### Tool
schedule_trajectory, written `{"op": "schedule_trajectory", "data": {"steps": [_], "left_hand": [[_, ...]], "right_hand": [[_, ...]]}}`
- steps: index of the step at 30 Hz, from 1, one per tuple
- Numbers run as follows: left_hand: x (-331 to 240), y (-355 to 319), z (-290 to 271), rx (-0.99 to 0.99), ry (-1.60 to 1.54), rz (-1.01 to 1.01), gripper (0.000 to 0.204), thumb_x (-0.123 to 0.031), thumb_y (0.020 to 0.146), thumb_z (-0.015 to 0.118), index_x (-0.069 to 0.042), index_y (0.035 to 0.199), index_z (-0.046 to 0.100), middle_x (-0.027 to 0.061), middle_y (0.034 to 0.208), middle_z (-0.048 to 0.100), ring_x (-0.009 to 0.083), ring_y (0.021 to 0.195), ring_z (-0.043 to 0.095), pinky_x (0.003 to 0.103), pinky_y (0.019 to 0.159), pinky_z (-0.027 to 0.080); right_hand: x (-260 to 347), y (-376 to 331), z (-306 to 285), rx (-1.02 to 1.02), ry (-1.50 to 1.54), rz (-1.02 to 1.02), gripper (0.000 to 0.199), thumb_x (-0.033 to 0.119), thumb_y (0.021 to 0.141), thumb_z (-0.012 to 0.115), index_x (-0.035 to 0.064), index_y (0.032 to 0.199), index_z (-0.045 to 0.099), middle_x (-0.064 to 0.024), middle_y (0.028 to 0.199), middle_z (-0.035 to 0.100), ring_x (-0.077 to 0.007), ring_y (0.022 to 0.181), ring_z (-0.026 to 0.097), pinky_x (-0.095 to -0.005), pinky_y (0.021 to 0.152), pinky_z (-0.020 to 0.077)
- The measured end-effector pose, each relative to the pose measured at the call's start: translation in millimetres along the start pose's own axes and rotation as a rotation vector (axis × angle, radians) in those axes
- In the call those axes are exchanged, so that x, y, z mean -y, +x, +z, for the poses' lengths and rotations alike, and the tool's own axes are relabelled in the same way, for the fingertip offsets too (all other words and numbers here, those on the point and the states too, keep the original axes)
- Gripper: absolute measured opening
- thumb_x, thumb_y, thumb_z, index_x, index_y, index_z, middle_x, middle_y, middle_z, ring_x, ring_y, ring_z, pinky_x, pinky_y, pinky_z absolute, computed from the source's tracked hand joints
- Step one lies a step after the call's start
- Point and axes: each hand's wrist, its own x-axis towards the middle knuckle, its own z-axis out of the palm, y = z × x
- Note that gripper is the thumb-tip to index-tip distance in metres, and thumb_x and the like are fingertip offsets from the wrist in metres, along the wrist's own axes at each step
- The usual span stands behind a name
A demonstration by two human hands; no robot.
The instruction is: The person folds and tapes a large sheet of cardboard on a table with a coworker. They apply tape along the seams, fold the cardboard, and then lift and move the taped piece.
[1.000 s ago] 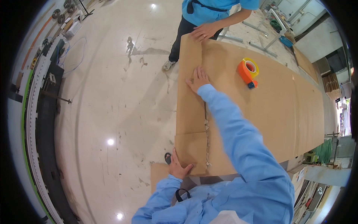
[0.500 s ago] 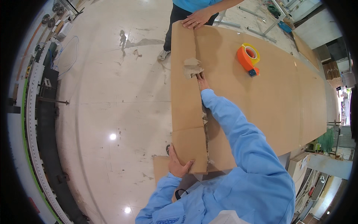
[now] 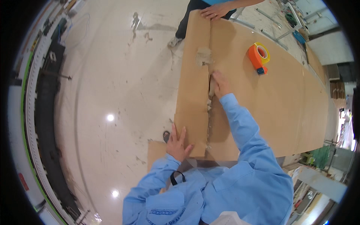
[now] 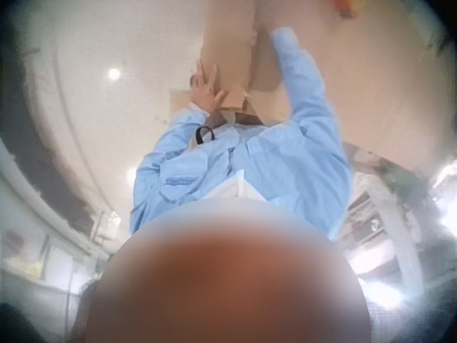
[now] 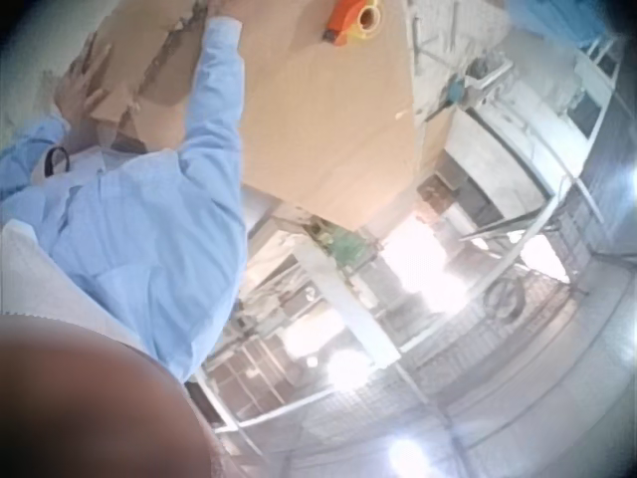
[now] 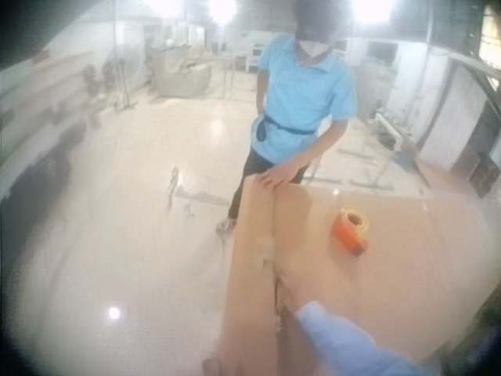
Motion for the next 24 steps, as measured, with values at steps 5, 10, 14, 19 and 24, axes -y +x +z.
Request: {"op": "schedule_trajectory", "data": {"steps": [5,10,14,19,24], "left_hand": [[3.7,-4.5,4.9,-0.091,0.005,0.051,0.086,-0.043,0.074,0.077,-0.019,0.148,0.041,0.031,0.155,0.018,0.0489,0.123,0.046,0.049,0.103,0.042],[6.2,-16.9,14.8,-0.169,0.006,0.01,0.086,-0.04,0.075,0.078,-0.01,0.146,0.04,0.0272,0.151,0.029,0.0442,0.124,0.048,0.046,0.103,0.043],[4.6,-23.8,29.1,-0.27,-0.388,-0.322,0.091,-0.038,0.074,0.08,-0.003,0.145,0.034,0.0259,0.143,0.043,0.0388,0.124,0.05,0.044,0.102,0.044],[19.7,-29.4,30.3,-0.064,-0.52,-0.481,0.093,-0.046,0.071,0.083,-0.002,0.138,0.036,0.0246,0.123,0.06,0.0387,0.112,0.061,0.044,0.094,0.05],[26.5,-30.2,29.0,-0.077,-0.512,-0.45,0.089,-0.052,0.068,0.084,-0.002,0.13,0.045,0.0219,0.109,0.068,0.0388,0.101,0.067,0.044,0.086,0.053]], "right_hand": [[85.9,7.8,32.1,-0.249,-0.32,-0.189,0.064,0.038,0.095,0.051,0.0032,0.147,0.037,-0.0128,0.158,0.028,-0.0338,0.147,0.022,-0.0517,0.118,0.0177],[125.3,-29.5,57.0,-0.133,-0.243,0.062,0.07,0.044,0.095,0.049,0.0024,0.149,0.033,-0.0156,0.158,0.026,-0.0361,0.146,0.022,-0.0531,0.118,0.0169],[118.6,-53.3,51.6,-0.143,-0.262,0.153,0.071,0.044,0.096,0.047,0.0013,0.15,0.03,-0.0176,0.159,0.024,-0.0361,0.146,0.021,-0.0535,0.118,0.0153],[115.7,-60.1,52.4,-0.197,-0.247,0.162,0.071,0.045,0.096,0.045,0.0031,0.151,0.029,-0.0157,0.159,0.023,-0.0356,0.146,0.02,-0.0539,0.118,0.0144],[117.7,-61.1,52.5,-0.213,-0.216,0.166,0.07,0.045,0.096,0.045,0.0039,0.15,0.031,-0.0145,0.159,0.023,-0.0358,0.146,0.021,-0.0536,0.119,0.0136]]}}
